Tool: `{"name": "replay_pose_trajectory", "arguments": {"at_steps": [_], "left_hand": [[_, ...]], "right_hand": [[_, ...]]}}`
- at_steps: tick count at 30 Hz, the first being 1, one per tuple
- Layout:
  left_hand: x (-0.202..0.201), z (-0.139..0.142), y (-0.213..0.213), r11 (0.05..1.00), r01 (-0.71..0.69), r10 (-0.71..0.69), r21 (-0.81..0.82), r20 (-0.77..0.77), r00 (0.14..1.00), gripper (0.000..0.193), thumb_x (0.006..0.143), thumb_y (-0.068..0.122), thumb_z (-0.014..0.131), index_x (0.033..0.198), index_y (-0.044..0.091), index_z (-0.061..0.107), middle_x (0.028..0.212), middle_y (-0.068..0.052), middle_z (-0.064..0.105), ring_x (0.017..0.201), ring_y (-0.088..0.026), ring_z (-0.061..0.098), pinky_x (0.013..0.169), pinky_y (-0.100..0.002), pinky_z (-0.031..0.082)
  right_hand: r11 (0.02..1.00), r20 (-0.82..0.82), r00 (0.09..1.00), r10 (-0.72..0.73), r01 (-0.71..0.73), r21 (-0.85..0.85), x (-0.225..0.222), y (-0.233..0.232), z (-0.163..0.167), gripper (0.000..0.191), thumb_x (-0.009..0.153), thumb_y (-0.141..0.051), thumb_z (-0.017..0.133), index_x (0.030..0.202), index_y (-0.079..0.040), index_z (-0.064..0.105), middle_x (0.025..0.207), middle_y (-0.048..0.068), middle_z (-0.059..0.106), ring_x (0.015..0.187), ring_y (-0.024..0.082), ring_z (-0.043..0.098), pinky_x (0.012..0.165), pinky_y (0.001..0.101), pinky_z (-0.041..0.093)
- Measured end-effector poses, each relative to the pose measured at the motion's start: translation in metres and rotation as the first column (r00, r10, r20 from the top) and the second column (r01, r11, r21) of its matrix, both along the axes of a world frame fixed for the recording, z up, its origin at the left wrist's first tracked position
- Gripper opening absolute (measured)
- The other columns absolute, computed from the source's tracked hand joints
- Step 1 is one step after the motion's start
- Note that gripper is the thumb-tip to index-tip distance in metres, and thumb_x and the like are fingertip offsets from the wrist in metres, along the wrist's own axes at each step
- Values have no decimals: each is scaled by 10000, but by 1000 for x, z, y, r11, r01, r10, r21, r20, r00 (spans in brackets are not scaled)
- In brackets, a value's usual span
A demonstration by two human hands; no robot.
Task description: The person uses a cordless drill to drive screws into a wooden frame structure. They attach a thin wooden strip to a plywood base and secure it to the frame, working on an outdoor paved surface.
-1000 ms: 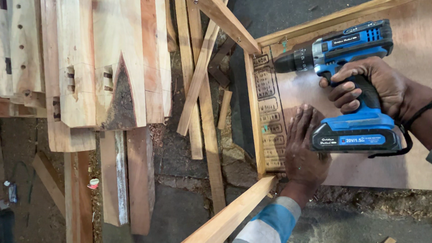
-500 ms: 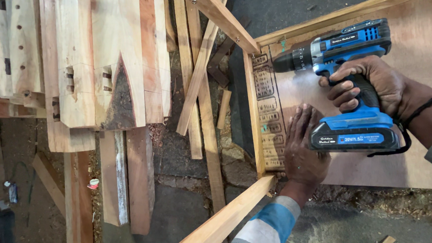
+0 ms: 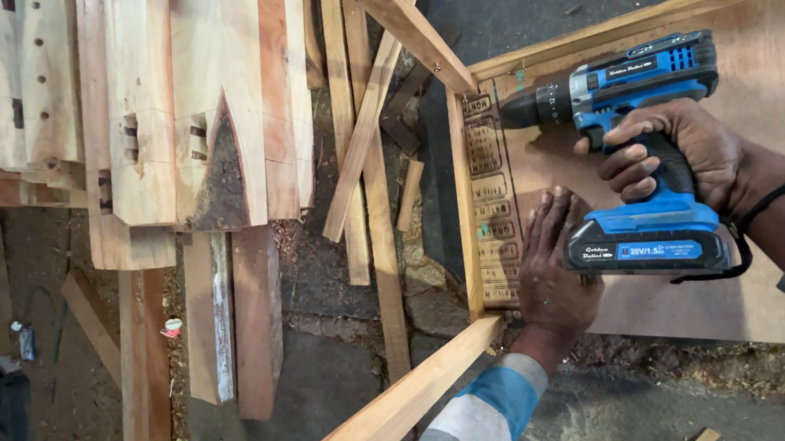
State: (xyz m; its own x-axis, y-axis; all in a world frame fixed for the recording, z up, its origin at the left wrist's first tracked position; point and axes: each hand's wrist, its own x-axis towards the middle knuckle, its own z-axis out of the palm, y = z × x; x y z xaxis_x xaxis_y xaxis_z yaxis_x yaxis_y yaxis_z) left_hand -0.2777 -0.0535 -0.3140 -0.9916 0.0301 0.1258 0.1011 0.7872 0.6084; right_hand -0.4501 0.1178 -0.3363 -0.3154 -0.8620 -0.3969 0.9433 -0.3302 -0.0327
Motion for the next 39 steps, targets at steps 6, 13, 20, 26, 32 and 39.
{"name": "replay_pose_trajectory", "arguments": {"at_steps": [6,13,20,26,32,39], "left_hand": [[1,0,-1,1000,-2,2,25,-15,1000,728,883,109,628,1581,36,436,1675,-204,409,1609,-385,337,1361,-489,227],[0,6,-1,999,-16,17,48,-14,1000,727,880,109,609,1583,33,438,1686,-185,413,1611,-355,361,1375,-470,253],[2,7,3,998,-19,23,63,-52,998,738,835,36,565,1566,46,462,1670,-173,422,1587,-361,369,1354,-476,266],[-2,7,9,999,-10,13,42,-75,997,657,887,44,569,1537,29,467,1638,-185,435,1564,-376,357,1319,-493,261],[-2,12,13,998,-23,27,50,-68,997,635,883,31,543,1515,16,480,1613,-192,447,1549,-376,370,1310,-495,263],[0,3,15,999,-43,41,-20,-108,993,565,911,58,574,1467,-17,506,1585,-199,457,1526,-373,360,1292,-494,238]], "right_hand": [[998,-41,999,16,-18,-54,-3,-1,-5,217,1019,-160,542,1145,12,579,698,-60,469,538,40,446,500,248,429],[995,-25,1000,4,-7,-99,0,-2,2,357,1003,-157,552,1280,67,567,707,-64,461,553,30,445,511,228,437],[988,-116,988,-101,87,-124,12,1,5,423,998,-162,610,1331,92,550,748,-57,490,605,35,482,533,216,452],[997,-200,977,-78,72,-36,6,5,10,354,988,-168,646,1233,71,555,738,-25,518,570,49,501,502,234,474],[986,-134,978,-158,151,-67,21,15,15,438,959,-183,635,1271,120,577,722,-22,525,571,50,517,493,224,481],[925,-272,961,-51,148,351,33,51,30,353,946,-249,657,1141,45,652,742,8,575,591,89,567,526,259,513]]}}
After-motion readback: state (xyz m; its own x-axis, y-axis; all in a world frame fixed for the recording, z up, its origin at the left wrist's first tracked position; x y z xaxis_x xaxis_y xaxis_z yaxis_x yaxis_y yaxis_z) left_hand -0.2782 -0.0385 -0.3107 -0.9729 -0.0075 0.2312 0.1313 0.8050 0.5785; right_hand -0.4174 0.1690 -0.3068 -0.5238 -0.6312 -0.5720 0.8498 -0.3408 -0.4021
